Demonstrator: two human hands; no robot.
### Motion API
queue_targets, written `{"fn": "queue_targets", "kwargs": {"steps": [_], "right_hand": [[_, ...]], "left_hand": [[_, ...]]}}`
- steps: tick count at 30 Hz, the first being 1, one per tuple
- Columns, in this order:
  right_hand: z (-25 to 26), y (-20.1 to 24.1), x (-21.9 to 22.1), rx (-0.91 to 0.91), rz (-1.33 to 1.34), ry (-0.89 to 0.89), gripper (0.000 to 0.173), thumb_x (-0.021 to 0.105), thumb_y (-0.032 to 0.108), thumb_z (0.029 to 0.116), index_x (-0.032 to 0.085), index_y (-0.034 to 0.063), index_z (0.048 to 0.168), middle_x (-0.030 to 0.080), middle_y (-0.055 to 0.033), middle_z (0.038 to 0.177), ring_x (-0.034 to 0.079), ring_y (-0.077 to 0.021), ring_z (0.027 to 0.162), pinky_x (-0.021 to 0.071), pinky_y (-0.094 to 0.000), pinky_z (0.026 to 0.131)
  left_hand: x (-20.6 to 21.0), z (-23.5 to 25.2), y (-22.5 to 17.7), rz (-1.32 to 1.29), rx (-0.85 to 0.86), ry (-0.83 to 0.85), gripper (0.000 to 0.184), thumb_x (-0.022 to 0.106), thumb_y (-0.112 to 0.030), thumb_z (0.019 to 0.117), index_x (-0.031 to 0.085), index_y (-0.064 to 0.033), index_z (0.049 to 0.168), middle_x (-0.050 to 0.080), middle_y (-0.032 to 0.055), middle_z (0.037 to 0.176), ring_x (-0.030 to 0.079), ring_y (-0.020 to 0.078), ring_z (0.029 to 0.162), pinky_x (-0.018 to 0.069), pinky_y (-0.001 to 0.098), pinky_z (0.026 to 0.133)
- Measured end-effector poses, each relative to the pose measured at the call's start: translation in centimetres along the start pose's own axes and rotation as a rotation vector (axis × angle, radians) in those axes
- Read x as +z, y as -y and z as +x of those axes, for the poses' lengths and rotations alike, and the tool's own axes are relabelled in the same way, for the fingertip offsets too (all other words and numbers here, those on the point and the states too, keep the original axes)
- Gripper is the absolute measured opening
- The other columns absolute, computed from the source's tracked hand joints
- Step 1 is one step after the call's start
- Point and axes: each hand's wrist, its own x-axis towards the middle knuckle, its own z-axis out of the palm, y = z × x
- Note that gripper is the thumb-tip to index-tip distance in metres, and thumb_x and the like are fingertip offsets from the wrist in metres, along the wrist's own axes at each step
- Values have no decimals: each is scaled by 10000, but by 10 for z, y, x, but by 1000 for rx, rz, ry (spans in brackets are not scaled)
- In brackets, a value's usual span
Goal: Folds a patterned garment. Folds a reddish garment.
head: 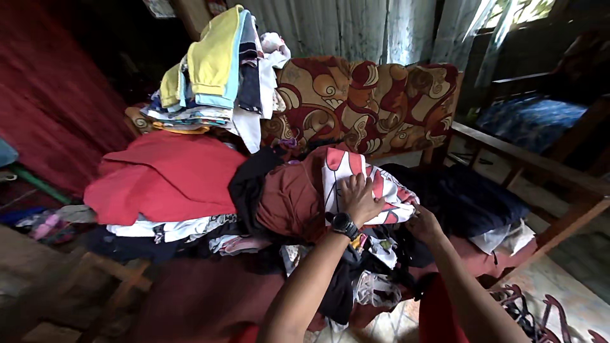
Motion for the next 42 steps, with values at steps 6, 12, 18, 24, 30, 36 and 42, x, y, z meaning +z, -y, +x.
{"fn": "queue_targets", "kwargs": {"steps": [6, 12, 18, 24, 30, 36, 42], "right_hand": [[-17, 24, 34, -487, 49, 102, 95, 475, 35, 1001, 498, 28, 1093, 600, -39, 941, 621, -107, 839, 558, -314, 785], [-54, 30, 102, -967, -462, 425, 63, 638, -1, 791, 612, 3, 848, 657, -43, 1048, 632, -51, 949, 554, -247, 828], [-39, -6, 137, -770, -1061, 730, 295, 722, 277, 870, 706, -9, 942, 450, -210, 1552, 424, -316, 1443, 347, -508, 1179], [-41, -7, 133, -700, -735, 794, 297, 451, 48, 976, 678, -145, 970, 541, -273, 1430, 491, -212, 1376, 375, -338, 1156], [-24, 36, 132, -609, -492, 413, 245, 383, -25, 1030, 607, -89, 1106, 695, -140, 1037, 676, -149, 922, 568, -341, 848], [19, 55, 161, -717, -857, 489, 375, 533, 39, 1034, 548, -60, 1395, 527, -252, 1461, 545, -326, 1323, 450, -462, 1107], [42, 19, 172, -632, -902, 518, 458, 580, 185, 1048, 524, 20, 1471, 529, -211, 1484, 571, -310, 1291, 455, -489, 1091]], "left_hand": [[32, 2, 29, 62, 38, 76, 1145, 547, -887, 775, 311, -157, 1626, 136, 187, 1713, 33, 407, 1586, -73, 663, 1226], [36, -5, 33, -15, 62, 38, 1050, 645, -792, 773, 431, -141, 1568, 293, 193, 1664, 159, 410, 1564, 23, 661, 1238], [28, -68, 12, -47, -37, 332, 585, 609, -528, 964, 710, 9, 1175, 656, 242, 1296, 562, 414, 1297, 377, 618, 1117], [-31, -92, 0, -326, 282, 59, 228, 545, -150, 994, 733, -26, 1029, 731, 154, 974, 710, 318, 954, 552, 538, 853], [-4, -32, 37, -163, 20, -337, 621, 643, -355, 984, 479, -120, 1535, 334, 128, 1659, 237, 335, 1558, 152, 655, 1220], [33, -39, 63, -42, -133, -262, 1315, 806, -733, 652, 264, -23, 1618, 134, 221, 1704, 136, 412, 1575, 86, 660, 1237], [40, -39, 64, -65, -105, -341, 1413, 865, -719, 553, 272, 17, 1604, 139, 278, 1684, 139, 497, 1550, 89, 693, 1220]]}}
